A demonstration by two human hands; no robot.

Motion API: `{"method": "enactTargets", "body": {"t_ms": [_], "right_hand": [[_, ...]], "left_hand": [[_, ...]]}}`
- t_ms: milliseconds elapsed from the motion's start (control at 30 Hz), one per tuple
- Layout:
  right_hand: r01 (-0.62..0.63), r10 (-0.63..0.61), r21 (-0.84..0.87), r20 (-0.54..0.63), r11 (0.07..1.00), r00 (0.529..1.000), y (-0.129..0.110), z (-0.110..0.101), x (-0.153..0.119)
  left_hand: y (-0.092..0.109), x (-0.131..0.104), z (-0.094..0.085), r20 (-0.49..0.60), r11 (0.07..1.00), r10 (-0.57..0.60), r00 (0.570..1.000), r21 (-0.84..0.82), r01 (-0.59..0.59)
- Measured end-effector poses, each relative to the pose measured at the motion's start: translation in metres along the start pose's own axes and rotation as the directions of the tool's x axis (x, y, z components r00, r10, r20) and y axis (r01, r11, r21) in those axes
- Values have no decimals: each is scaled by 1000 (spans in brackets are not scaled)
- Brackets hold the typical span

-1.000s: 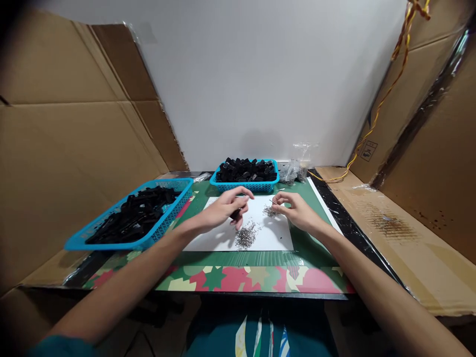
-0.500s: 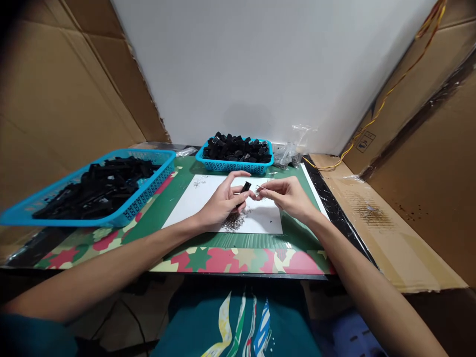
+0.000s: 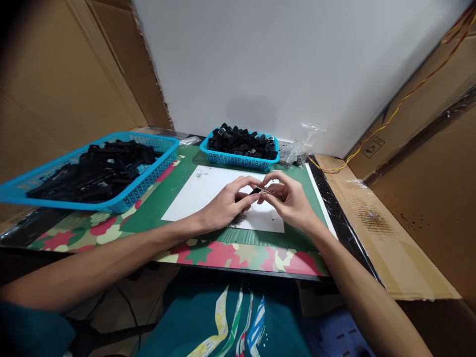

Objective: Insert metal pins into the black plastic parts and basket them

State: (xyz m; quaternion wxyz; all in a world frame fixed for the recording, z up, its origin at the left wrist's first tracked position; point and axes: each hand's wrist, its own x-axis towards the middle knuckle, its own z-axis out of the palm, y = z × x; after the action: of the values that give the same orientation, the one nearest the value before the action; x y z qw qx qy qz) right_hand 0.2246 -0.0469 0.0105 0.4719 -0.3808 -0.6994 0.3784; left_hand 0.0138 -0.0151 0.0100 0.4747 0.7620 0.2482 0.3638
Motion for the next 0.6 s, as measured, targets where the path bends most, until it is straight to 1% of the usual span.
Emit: {"method": "enactTargets", "body": {"t_ms": [133,200,333,467,600], "right_hand": [[-2,2,-25,-11,1000,1000,-1,1,-1],[4,-5,-45,-20,999,1000,-2,2,-1],[4,-5,-45,-8,999,1000,-4,5,0],[10,-11,-36,-11,999,1000,-5,7,0],[38,-41,-103,-36,994,999,-5,8,0]], "left_hand": [[2,0,-1,-96,983,75,992,177,-58],[1,0,-2,-115,972,96,989,224,-69],[0,-1,-4,-66,958,76,995,281,-54],[0,-1,-4,-45,955,68,997,293,-52],[0,0,-4,-48,958,55,997,284,-39]]}}
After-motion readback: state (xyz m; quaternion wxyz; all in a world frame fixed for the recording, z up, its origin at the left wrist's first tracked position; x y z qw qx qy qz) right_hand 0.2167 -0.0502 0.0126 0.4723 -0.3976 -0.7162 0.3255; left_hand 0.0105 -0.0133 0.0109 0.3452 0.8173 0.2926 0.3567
